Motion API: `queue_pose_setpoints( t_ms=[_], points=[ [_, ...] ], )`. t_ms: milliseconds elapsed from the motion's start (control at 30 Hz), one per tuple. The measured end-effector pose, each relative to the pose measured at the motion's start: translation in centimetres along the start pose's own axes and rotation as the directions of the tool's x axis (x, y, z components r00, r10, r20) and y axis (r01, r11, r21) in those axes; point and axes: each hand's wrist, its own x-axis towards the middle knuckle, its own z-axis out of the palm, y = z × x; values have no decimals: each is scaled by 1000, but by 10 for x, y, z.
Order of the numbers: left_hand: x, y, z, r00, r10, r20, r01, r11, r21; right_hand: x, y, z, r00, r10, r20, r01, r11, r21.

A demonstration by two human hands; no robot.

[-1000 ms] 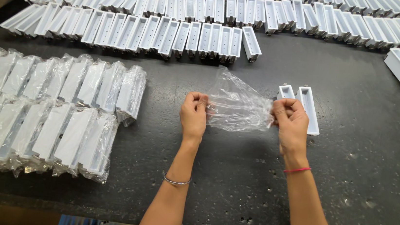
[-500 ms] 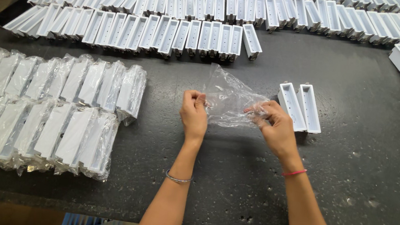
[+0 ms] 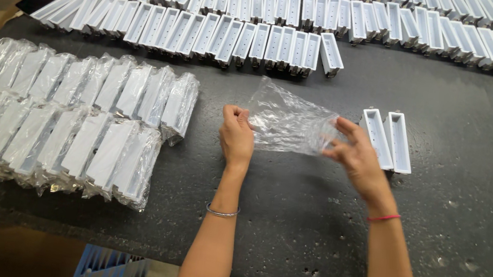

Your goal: The person repeatedly picks up white rectangular components and wraps each one individually in a clear plastic bag. The wrapped items are placed in a growing stack on the table. The person occasionally reaches down to retrieve more plastic bags from a bag on the floor.

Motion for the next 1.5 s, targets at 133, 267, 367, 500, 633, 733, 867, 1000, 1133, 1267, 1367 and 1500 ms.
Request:
queue_pose_setpoints(
  t_ms=[133,267,367,500,633,733,867,1000,1133,1267,1367,1500],
  points=[
    [7,-10,2,1000,9,-8,-10,995,-102,2,9,-15,997,-75,35,79,987,-137],
    [3,-16,14,997,80,14,-77,987,-142,7,28,-7,997,57,-58,-62,993,-100],
    [-3,-12,17,997,45,56,-35,987,-158,7,31,-4,992,105,-71,-113,987,-118],
    [-19,5,19,967,148,207,-146,989,-21,-1,19,3,984,-115,139,142,969,-202],
    [-32,15,21,949,189,254,-201,979,22,-6,8,20,985,-112,135,151,932,-330],
    [-24,11,18,964,189,188,-214,969,126,-5,4,21,997,54,53,-34,943,-330],
    [-14,3,12,958,223,182,-254,952,173,-2,15,8,993,81,87,-40,915,-402],
    [-16,4,14,940,224,257,-252,965,80,0,36,-7,959,-126,255,243,829,-504],
    [-32,10,23,885,212,414,-274,957,95,6,54,4,917,-214,338,397,587,-706],
    [-38,9,25,873,194,447,-301,936,183,0,55,15,956,-162,244,289,665,-688],
    [-33,5,21,897,211,389,-312,925,218,2,51,17,951,-145,272,301,636,-711],
    [-20,1,12,922,263,285,-337,906,255,0,48,15,963,-15,270,196,730,-655]
  ],
)
